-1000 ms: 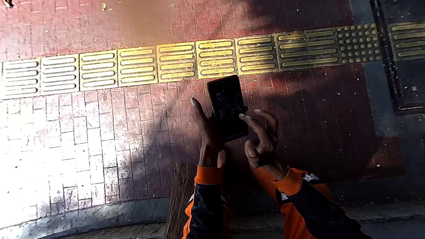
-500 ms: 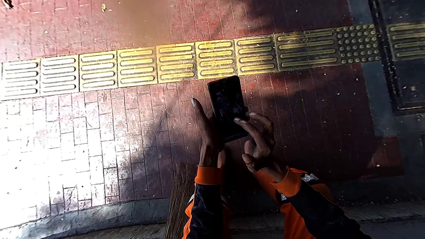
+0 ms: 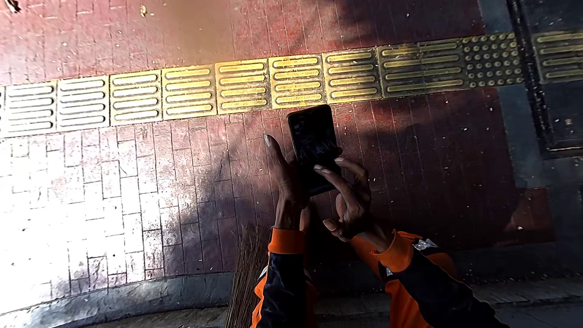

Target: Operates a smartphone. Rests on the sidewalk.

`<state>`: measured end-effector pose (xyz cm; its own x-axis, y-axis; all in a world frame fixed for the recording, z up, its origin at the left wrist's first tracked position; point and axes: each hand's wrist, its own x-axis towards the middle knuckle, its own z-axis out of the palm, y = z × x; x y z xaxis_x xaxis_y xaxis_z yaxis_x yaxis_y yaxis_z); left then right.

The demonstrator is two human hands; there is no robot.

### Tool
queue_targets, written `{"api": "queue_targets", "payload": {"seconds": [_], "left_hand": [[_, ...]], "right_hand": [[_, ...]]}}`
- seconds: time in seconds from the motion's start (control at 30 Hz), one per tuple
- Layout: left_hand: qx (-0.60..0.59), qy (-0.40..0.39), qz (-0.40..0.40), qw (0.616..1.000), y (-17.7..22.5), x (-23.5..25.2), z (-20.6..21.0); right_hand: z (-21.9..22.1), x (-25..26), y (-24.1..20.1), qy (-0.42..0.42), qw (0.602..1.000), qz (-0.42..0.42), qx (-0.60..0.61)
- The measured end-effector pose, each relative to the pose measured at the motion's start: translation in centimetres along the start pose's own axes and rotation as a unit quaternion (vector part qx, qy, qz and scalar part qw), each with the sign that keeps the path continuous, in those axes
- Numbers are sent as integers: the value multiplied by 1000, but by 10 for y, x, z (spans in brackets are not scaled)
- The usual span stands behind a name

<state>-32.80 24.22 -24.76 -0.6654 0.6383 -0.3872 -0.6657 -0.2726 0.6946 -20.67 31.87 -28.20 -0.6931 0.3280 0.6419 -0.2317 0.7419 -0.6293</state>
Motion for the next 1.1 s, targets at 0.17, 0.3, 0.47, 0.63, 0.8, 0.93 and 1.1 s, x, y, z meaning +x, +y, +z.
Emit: {"api": "queue_targets", "payload": {"seconds": [0.17,0.3,0.47,0.63,0.8,0.93,1.1], "left_hand": [[6,4,2,1000,-1,0,1],[4,4,2,1000,1,-1,3],[3,13,8,1000,1,-1,4],[5,21,-5,1000,2,-2,4],[8,22,-6,1000,3,-1,2],[-1,2,-3,1000,2,0,0],[-2,8,1,1000,1,0,1]], "right_hand": [[4,0,2,-19,1000,9,-22],[0,1,4,16,1000,9,-8],[-5,2,8,53,997,39,-32],[-2,1,7,16,999,19,-21],[-5,1,8,20,999,16,-27],[-5,1,8,23,999,20,-25],[-4,1,9,0,1000,12,-22]]}}
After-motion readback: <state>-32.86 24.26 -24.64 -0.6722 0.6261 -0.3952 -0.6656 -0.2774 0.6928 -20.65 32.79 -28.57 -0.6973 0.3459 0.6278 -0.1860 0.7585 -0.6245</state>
